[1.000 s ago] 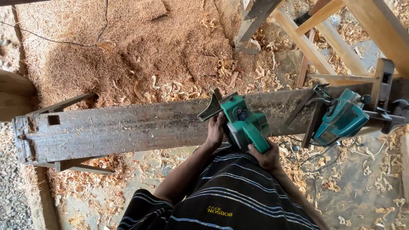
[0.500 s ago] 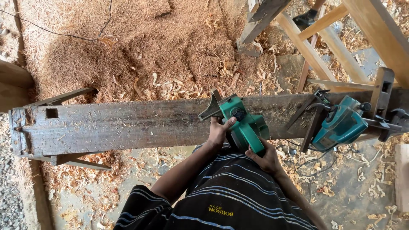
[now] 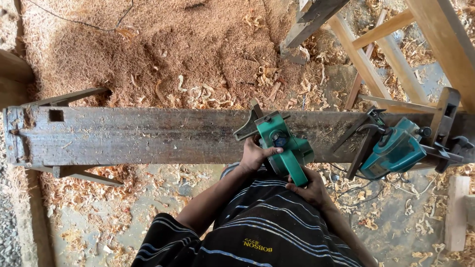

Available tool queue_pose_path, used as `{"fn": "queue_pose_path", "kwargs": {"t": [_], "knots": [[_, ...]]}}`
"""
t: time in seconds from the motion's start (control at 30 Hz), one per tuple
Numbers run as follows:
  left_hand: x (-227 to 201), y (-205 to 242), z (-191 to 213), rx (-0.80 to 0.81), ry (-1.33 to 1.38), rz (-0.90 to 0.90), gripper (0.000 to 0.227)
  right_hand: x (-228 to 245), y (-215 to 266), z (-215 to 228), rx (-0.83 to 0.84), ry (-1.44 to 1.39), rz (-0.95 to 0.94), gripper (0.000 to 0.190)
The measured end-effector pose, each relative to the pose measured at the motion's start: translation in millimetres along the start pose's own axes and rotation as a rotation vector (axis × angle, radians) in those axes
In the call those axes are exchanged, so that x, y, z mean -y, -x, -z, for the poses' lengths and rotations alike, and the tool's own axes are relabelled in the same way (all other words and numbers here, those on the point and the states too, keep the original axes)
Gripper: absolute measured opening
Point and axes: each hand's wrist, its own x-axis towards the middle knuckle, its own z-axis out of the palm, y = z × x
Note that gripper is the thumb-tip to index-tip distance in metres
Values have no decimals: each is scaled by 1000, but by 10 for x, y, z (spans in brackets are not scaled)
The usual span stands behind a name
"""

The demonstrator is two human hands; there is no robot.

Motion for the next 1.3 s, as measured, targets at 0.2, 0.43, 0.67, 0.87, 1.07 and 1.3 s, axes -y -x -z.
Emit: {"fn": "queue_pose_path", "kwargs": {"t": [0.2,0.43,0.67,0.87,1.07,1.3], "knots": [[123,-72,82,42,65,-172,79,-85,1,-4,58,111,-48,40],[340,-169,297,112,124,-285,108,-402,-162,-288,-37,172,-45,51],[659,64,499,30,-148,-461,102,-797,-109,-782,-243,27,-139,49],[608,444,573,-41,-534,-493,94,-1762,265,-1059,-264,307,79,57],[957,630,698,7,-432,-608,85,-2070,519,-1203,-165,380,42,52],[1140,729,799,66,-476,-653,74,-2022,520,-1161,-67,347,-7,44]]}}
